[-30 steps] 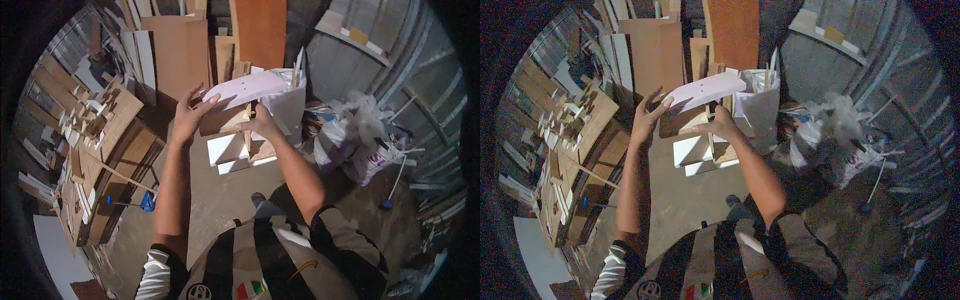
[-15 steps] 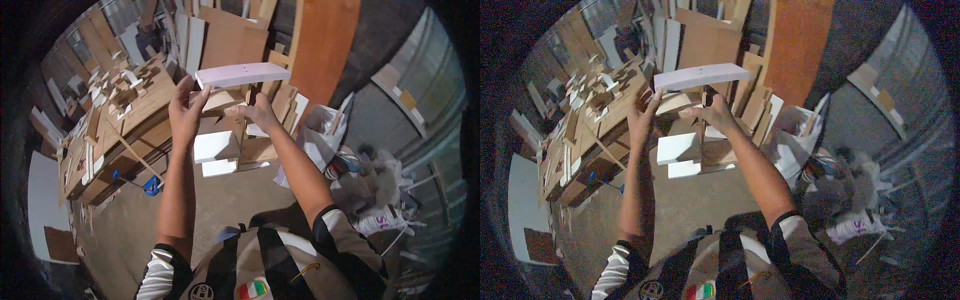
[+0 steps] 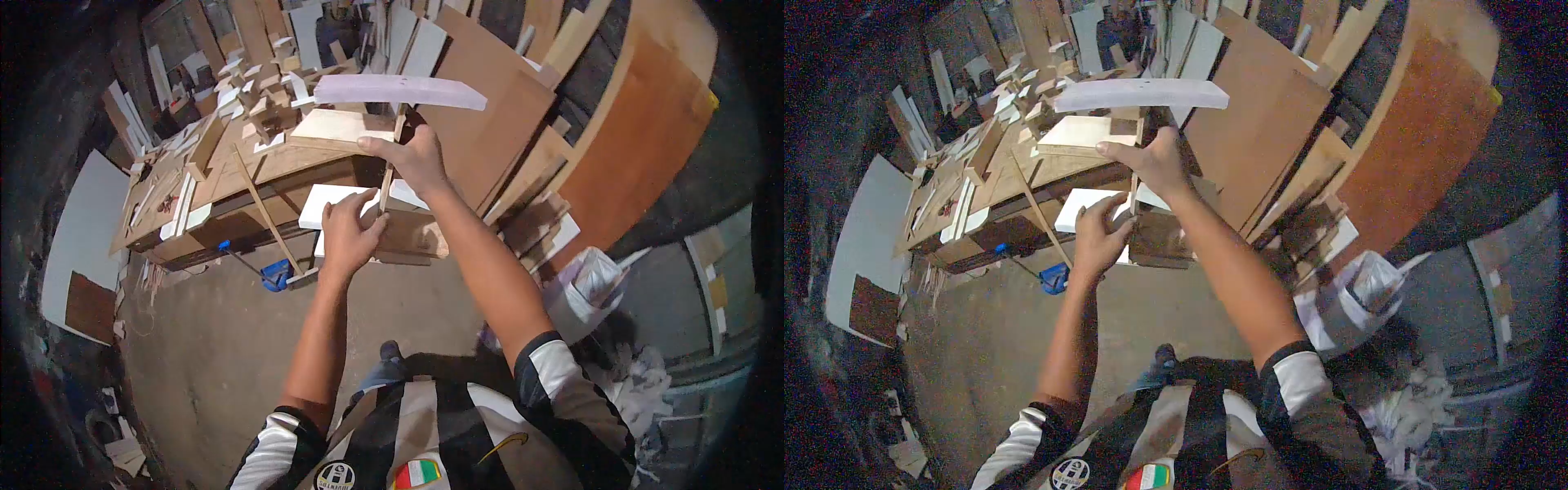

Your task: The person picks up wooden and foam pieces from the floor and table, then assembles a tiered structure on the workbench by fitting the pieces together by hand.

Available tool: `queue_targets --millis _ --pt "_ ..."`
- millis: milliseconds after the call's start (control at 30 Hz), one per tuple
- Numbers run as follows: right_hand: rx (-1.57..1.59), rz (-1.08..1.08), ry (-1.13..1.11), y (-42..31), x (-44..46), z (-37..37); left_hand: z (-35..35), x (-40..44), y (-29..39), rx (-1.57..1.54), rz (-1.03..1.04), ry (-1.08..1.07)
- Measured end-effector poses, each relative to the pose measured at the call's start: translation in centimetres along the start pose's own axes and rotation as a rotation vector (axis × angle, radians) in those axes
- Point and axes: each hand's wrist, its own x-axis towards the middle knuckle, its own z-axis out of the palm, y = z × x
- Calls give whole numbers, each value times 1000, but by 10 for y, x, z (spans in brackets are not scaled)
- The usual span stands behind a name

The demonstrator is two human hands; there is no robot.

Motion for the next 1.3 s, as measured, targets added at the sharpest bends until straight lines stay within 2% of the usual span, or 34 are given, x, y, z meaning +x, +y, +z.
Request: queue_targets --millis 100,167,233,267,333,400,467,500,567,600,633,700,833,867,933,1033,1133,1200,1233,1300 --pt "6 -26 13 -12 30 34 -3 34 -14 56 -14 48" --pt "-116 8 70 -3 54 52 -4 59 -31 45 -22 84" --pt "-72 17 25 -6 70 63 1 81 -59 115 -9 99" --pt "-105 25 2 -2 80 67 4 90 -71 134 80 219" --pt "-134 22 -27 3 99 71 0 104 -85 168 117 243" --pt "-207 134 -170 9 115 64 4 117 -100 200 153 257" --pt "-144 148 -212 19 132 61 16 135 -123 -96 -14 377" --pt "-81 168 -251 20 140 58 19 145 -130 -94 -16 383" --pt "-42 221 -314 21 153 50 28 161 -144 -352 -53 401" --pt "-42 226 -328 21 159 50 29 168 -143 -508 35 465" --pt "-40 233 -343 25 169 50 32 180 -155 -503 30 473" --pt "-25 236 -376 56 194 44 41 198 -181 -466 -13 373" --pt "34 221 -497 84 239 25 28 231 -155 -594 -95 361" --pt "62 106 -498 88 247 21 27 242 -158 -610 -48 356" --pt "55 32 -532 108 276 13 29 262 -175 -575 11 283" --pt "0 -49 -511 123 320 7 35 296 -186 -727 -97 275" --pt "-389 -361 -394 135 362 4 52 326 -207 -901 -178 227" --pt "-447 -303 -475 131 385 1 63 340 -229 -1009 -232 209" --pt "-515 -244 -547 129 394 2 67 342 -239 -869 -179 154" --pt "-431 -302 -551 154 411 10 74 348 -252 -671 -91 82"
